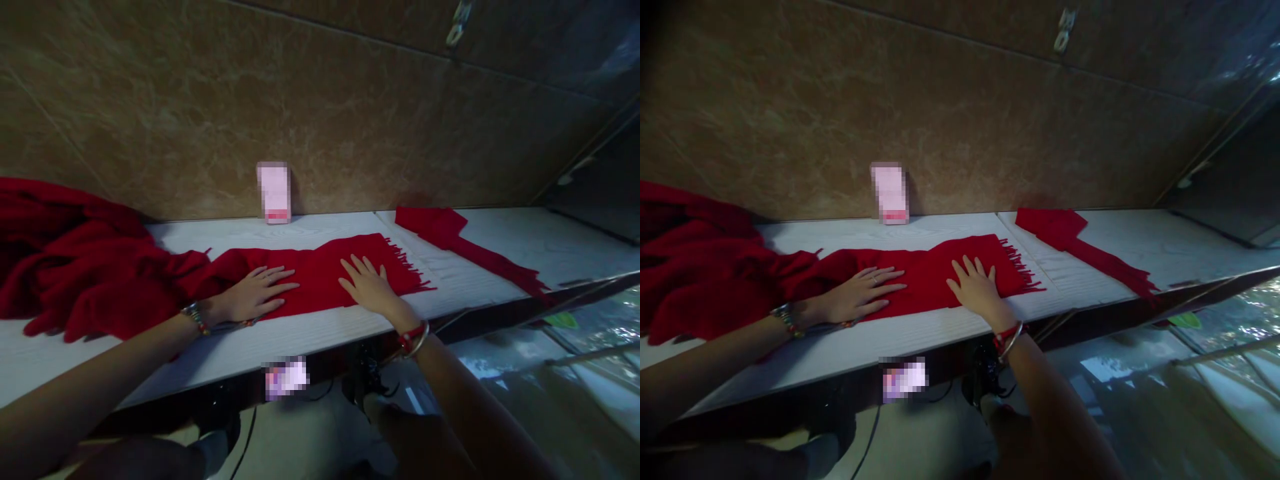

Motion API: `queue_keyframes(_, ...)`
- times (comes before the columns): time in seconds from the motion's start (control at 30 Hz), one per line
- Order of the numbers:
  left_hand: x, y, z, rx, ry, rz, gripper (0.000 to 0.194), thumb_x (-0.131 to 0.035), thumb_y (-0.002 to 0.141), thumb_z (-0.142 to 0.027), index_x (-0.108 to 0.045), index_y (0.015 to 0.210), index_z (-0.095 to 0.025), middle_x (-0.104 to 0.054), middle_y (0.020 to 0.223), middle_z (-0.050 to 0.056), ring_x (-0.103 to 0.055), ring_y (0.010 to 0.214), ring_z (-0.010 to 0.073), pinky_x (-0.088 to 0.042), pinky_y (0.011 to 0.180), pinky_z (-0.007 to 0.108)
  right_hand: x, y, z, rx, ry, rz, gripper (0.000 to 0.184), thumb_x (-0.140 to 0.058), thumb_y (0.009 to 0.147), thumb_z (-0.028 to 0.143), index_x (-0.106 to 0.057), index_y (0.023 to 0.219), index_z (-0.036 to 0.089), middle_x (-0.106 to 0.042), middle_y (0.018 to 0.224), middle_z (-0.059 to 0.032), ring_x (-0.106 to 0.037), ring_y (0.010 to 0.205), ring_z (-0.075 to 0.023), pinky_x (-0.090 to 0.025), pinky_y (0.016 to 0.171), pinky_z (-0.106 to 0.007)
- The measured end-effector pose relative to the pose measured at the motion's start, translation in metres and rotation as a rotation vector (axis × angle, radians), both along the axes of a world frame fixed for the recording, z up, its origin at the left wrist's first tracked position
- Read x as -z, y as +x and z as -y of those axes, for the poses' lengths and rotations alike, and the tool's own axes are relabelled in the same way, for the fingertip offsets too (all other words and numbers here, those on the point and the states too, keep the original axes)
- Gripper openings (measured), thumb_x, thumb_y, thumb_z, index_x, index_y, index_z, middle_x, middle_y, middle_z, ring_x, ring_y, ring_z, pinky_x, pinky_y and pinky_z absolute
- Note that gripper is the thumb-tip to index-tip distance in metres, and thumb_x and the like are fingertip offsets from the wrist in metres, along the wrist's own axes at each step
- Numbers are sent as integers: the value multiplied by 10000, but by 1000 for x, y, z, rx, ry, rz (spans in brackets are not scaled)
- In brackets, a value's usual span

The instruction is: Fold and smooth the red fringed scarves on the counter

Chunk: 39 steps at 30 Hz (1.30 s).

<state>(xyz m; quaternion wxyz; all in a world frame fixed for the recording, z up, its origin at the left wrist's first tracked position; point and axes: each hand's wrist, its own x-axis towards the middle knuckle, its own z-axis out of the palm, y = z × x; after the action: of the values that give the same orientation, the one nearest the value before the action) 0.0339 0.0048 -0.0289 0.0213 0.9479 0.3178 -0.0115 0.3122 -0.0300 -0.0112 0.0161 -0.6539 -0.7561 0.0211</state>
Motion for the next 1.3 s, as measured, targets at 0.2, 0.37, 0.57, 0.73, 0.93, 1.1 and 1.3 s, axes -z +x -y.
queue_keyframes(0.2,-6,-88,-2,-69,41,-104,439,-243,972,-361,-407,1377,-314,-377,1475,46,-320,1356,237,-277,1087,450,-9,-59,22,-71,-15,-34,524,-309,942,437,-369,1421,235,-307,1509,-106,-281,1373,-309,-298,1034,-587)
queue_keyframes(0.37,-23,-80,11,-131,90,-110,409,-337,933,-229,-503,1306,-259,-485,1394,74,-391,1308,231,-314,1063,449,-4,-59,15,-45,68,-84,489,-332,940,403,-433,1378,212,-374,1473,-125,-326,1353,-298,-252,1053,-611)
queue_keyframes(0.57,-28,-9,37,-82,38,59,490,-405,927,-415,-410,1376,-219,-419,1438,113,-364,1327,230,-298,1079,432,10,-33,1,-124,185,-119,436,-372,930,330,-478,1336,214,-435,1432,-116,-371,1331,-282,-267,1048,-614)
queue_keyframes(0.73,-19,18,45,-104,29,36,422,-360,955,-365,-472,1333,-213,-446,1416,121,-407,1300,237,-360,1034,416,15,-14,-13,-210,231,-131,424,-395,919,303,-509,1309,182,-479,1401,-110,-403,1315,-248,-285,1069,-560)
queue_keyframes(0.93,-29,23,51,-65,125,3,352,-397,949,-317,-564,1233,-191,-609,1213,105,-598,1049,207,-477,873,340,14,-9,-7,-272,363,-225,347,-430,889,239,-636,1159,161,-626,1239,-113,-530,1200,-237,-365,1042,-499)
queue_keyframes(1.1,-31,17,47,-125,250,-60,298,-421,922,-199,-609,1150,-169,-646,1079,107,-623,933,195,-495,779,312,8,-26,16,-476,276,-257,305,-491,871,213,-664,1119,175,-649,1203,-91,-561,1154,-209,-422,1022,-433)
queue_keyframes(1.3,-29,16,47,-209,313,-81,325,-348,897,-92,-615,1078,-132,-628,940,113,-610,844,202,-489,658,289,8,-42,19,-505,240,-207,286,-547,853,213,-670,1109,181,-658,1188,-91,-561,1154,-231,-429,1013,-459)
